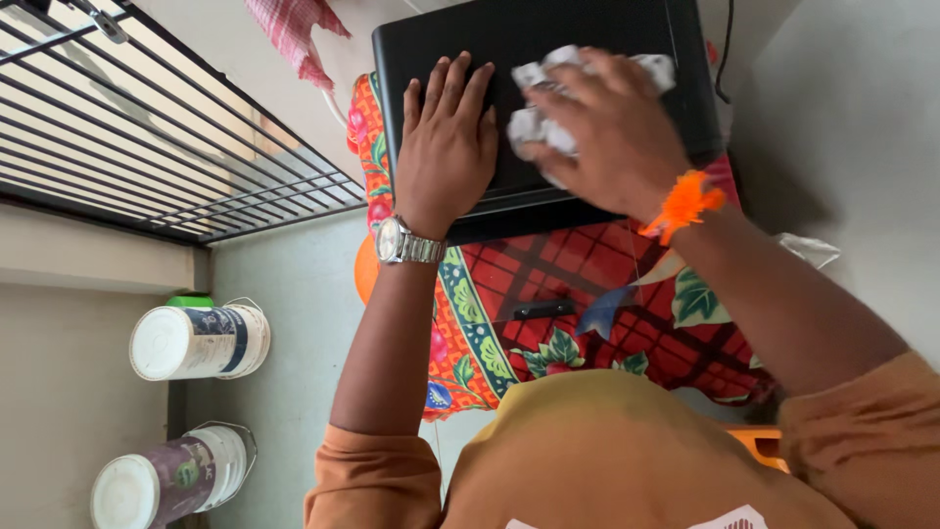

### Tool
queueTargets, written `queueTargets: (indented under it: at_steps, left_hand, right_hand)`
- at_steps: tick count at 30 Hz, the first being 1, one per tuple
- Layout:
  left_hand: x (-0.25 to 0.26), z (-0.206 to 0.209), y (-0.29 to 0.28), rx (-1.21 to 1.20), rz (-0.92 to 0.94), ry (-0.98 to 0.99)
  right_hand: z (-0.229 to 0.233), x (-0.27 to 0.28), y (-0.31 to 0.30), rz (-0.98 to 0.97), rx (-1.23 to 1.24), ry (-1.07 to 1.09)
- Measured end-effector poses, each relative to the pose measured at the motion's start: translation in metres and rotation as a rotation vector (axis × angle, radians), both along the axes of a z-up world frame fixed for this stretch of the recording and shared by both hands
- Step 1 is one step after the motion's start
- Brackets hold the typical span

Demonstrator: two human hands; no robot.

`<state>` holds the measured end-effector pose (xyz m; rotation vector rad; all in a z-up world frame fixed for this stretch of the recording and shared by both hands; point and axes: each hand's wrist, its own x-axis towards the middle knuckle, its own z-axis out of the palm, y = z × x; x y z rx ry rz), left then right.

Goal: The person wipes a metal wire rack and a black countertop toaster oven with a white cloth. They clean the rack bars and then wipe the exterior surfaces of the appliance, including the door and control panel area.

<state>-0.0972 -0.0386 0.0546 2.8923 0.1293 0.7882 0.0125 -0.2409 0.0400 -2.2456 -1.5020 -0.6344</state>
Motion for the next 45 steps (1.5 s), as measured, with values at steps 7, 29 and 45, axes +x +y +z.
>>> queueTargets:
  at_steps: [7,29,45]
  left_hand:
    - [-0.001,-0.001,-0.001,0.007,0.007,-0.008]
    - [-0.004,-0.002,0.012,-0.384,-0.073,-0.213]
    - [-0.007,0.006,0.006,-0.267,-0.108,-0.203]
  right_hand:
    - [0.013,0.046,-0.008,-0.154,0.063,-0.077]
    - [0.002,-0.034,0.011,0.008,0.068,0.02]
    - [-0.054,-0.019,-0.065,-0.301,0.555,0.026]
